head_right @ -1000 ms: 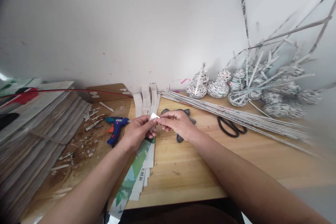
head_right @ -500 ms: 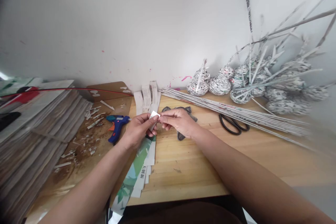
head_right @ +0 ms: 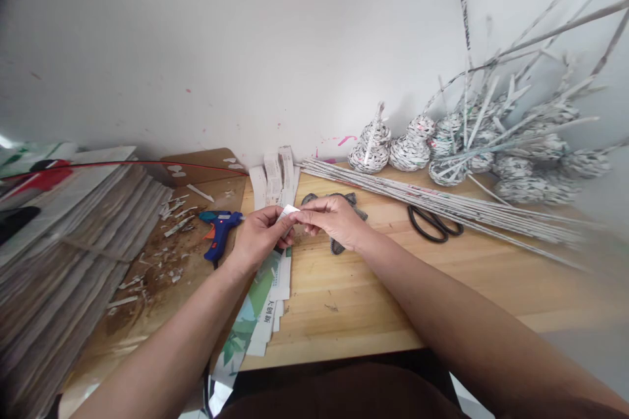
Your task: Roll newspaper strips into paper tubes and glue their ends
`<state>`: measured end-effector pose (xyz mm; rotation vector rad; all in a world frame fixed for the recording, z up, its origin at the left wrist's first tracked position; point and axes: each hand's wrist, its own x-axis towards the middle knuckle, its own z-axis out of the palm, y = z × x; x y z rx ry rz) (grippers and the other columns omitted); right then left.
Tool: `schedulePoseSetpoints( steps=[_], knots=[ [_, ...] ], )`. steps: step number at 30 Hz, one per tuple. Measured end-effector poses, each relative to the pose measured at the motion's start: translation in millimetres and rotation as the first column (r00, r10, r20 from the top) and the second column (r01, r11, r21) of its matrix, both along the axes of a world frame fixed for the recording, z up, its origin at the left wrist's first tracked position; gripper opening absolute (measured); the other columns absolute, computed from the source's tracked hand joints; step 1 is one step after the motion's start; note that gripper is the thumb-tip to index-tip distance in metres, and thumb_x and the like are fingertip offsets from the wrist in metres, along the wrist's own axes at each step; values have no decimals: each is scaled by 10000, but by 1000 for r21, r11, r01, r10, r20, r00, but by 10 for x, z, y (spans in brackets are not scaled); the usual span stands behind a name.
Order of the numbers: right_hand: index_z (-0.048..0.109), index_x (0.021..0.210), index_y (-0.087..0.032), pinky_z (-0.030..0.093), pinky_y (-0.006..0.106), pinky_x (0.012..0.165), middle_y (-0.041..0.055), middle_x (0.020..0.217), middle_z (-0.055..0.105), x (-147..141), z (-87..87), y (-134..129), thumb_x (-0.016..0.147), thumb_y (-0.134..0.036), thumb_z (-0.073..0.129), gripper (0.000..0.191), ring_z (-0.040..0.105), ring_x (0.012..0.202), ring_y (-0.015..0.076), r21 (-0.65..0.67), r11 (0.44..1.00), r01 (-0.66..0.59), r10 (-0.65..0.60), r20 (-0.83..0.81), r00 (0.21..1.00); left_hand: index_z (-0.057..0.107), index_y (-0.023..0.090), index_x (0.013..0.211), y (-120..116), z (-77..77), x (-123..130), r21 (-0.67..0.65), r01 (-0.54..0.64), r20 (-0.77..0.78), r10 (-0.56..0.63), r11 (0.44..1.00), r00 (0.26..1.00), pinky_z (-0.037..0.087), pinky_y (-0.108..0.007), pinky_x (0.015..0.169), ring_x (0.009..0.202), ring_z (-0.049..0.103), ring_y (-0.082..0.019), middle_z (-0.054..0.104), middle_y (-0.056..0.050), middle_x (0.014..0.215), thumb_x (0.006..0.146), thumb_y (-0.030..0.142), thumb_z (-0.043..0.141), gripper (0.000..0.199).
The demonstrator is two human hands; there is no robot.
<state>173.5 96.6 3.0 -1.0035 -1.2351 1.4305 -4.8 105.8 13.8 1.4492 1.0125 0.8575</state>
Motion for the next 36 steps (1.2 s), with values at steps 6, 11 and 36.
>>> schedulePoseSetpoints(
  steps=[6, 11, 36],
  knots=[
    [753, 811, -145, 447, 238, 526, 0, 615, 637, 3, 29, -11, 703, -414, 782, 291, 551, 533, 89, -29, 1000, 10, -10, -21, 1000, 641, 140, 784, -11, 18, 5, -5, 12, 5, -12, 1000, 1000, 481, -192, 451, 509, 615, -109, 636, -11, 645, 770, 518, 673, 380],
    [747, 795, -149, 437, 234, 507, -2, 608, 630, 0, 34, -7, 710, -408, 773, 274, 548, 511, 85, -52, 998, 39, -40, -23, 999, 667, 137, 844, -21, 13, 3, 18, 26, 3, -26, 1000, 1000, 524, -215, 508, 541, 622, -119, 647, -25, 660, 804, 504, 642, 371],
    [632, 1236, -274, 372, 443, 852, 120, 1202, 621, 234, 86, -4, 752, -498, 715, 540, 498, 1094, 342, 509, 861, -7, -472, 805, 359, 660, 130, 858, 1, -15, -4, -43, -14, 88, 18, 999, 996, 551, -235, 538, 574, 655, -132, 690, -47, 695, 788, 498, 670, 375]
  ],
)
